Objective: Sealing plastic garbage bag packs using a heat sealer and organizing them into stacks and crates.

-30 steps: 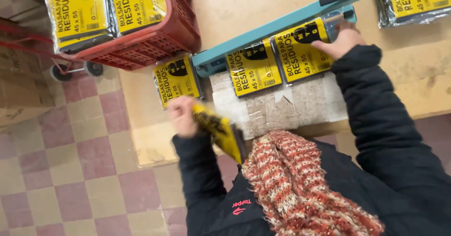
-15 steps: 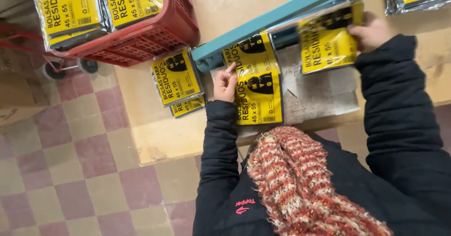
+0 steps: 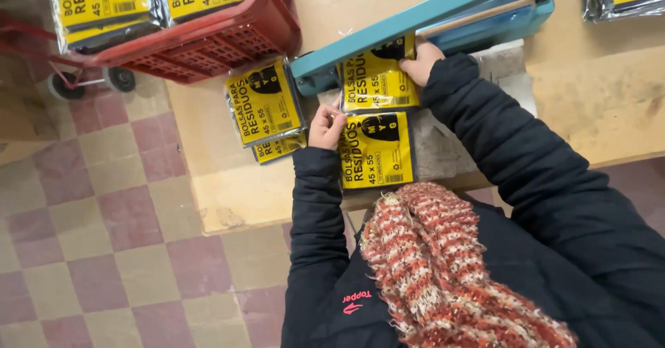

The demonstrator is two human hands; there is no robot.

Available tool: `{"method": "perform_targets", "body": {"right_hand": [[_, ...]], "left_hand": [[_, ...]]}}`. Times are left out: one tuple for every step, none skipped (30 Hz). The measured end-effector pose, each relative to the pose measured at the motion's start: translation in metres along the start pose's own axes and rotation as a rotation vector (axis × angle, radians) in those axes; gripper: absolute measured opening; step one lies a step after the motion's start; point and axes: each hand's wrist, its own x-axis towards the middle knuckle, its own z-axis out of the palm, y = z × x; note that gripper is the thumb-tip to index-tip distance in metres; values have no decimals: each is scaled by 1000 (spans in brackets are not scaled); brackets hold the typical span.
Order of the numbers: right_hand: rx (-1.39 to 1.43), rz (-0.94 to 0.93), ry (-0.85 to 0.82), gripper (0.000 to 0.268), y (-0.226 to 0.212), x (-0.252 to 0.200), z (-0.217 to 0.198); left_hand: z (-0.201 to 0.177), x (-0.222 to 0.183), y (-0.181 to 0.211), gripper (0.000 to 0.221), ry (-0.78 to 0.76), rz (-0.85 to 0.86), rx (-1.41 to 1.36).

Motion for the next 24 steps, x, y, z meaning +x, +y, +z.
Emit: {"method": "perform_targets", "body": {"right_hand": [[105, -17, 17, 45, -1, 1, 2], [210, -34, 34, 48, -1, 2, 3], [204, -36, 41, 48, 7, -2, -4], [278, -138, 50, 51, 16, -6, -13], [354, -227, 67, 55, 28, -18, -20], [350, -215, 81, 55, 50, -25, -41], [346, -111, 111, 49, 75, -41, -64], [344, -6, 141, 44, 101, -59, -88], [337, 23, 170, 44, 111, -81, -124], [417, -1, 168, 44, 122, -104, -160], [498, -30, 165, 46, 131, -127, -193], [493, -6, 195, 46, 140, -147, -216], [567, 21, 160, 50, 148, -164, -238], [642, 46, 125, 55, 156, -182, -259], [644, 55, 136, 55, 175, -188, -267], [664, 109, 109, 56, 194, -194, -274], [688, 157, 79, 57, 212, -198, -279], [694, 163, 86, 57, 223, -198, -281], [702, 169, 50, 58, 234, -196, -281], [709, 175, 14, 60, 245, -195, -281], [722, 179, 18, 60, 268, -192, -276], [629, 218, 11, 52, 291, -189, -270], [532, 253, 3, 44, 312, -184, -266], [541, 254, 5, 44, 315, -183, -261]], "left_hand": [[-4, 2, -9, 14, -15, 39, 5], [-8, 3, -17, 15, -29, 77, 10], [2, 2, 3, 15, -35, 82, 6], [12, 1, 23, 14, -57, 205, 22], [24, -4, 41, 14, -91, 315, 36], [15, -1, 31, 14, -107, 308, 30], [10, 1, 18, 14, -30, 292, 119], [6, 3, 4, 13, 47, 277, 210], [4, 3, 3, 13, 11, 259, 196], [3, 5, 0, 15, 51, 245, 195], [-1, 6, -1, 16, 93, 233, 198], [7, 8, 4, 16, 59, 216, 189], [12, 9, 12, 16, 68, 199, 179], [17, 10, 20, 17, 77, 183, 169], [22, 14, 19, 17, 65, 174, 170], [27, 17, 18, 18, 85, 169, 183], [29, 19, 21, 18, 108, 167, 201], [34, 22, 19, 18, 100, 162, 206], [38, 24, 17, 16, 122, 174, 220], [41, 26, 16, 14, 145, 186, 234], [43, 27, 15, 14, 139, 179, 245], [45, 27, 14, 15, 160, 200, 271], [46, 30, 13, 16, 182, 224, 294], [47, 30, 11, 16, 178, 222, 302]]}}
